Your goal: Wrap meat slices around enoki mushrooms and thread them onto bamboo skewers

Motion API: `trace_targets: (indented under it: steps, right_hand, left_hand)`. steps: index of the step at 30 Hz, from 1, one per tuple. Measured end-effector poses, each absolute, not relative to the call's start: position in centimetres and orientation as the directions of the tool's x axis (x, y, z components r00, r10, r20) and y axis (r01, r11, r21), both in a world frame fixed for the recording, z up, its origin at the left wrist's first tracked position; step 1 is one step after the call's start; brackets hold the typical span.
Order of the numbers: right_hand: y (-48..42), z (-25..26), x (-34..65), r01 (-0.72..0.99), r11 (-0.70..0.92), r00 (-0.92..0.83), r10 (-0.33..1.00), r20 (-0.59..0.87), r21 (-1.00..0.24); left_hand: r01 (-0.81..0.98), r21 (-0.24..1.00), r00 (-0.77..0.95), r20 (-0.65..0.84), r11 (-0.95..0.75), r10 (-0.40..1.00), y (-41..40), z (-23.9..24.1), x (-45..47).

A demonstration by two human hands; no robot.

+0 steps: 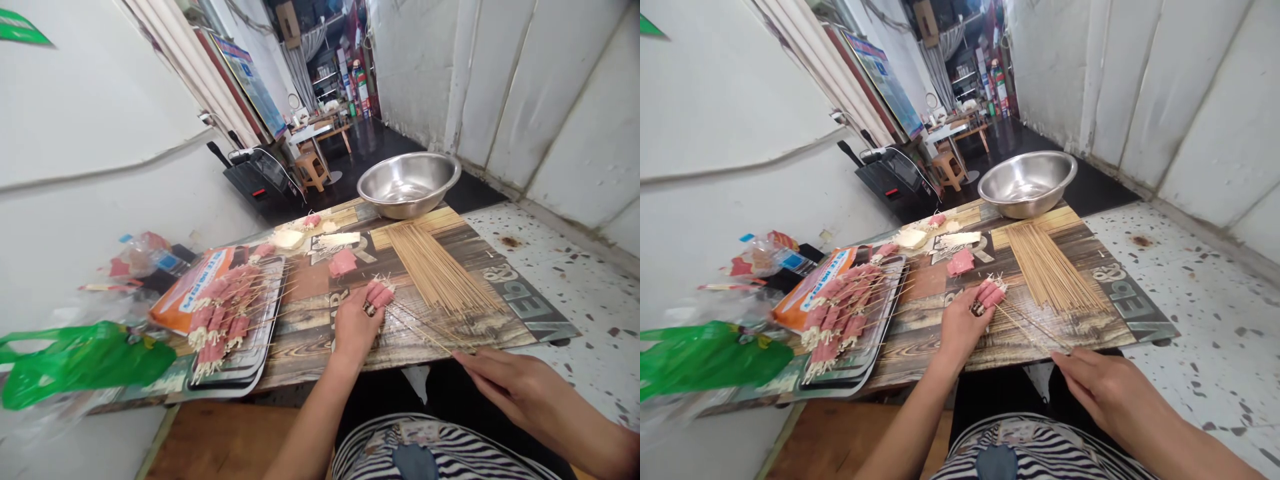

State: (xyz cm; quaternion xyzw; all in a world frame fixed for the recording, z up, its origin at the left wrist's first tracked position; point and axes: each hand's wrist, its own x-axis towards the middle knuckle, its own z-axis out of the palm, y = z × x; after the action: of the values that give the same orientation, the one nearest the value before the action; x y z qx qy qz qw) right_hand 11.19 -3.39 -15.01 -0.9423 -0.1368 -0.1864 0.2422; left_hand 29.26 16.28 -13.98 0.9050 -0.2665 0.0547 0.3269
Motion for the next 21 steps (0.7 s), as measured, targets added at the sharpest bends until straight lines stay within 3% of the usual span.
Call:
trace_targets:
  steps: [21]
  right_hand:
    - [-2.49, -14.43, 11.58, 0.351, -0.856, 0.874, 0.155, 0.46, -0.38]
  left_hand:
    - [-0.509, 0.557, 0.858, 0.268, -0.656, -0.438, 16.19, -13.79, 29.12]
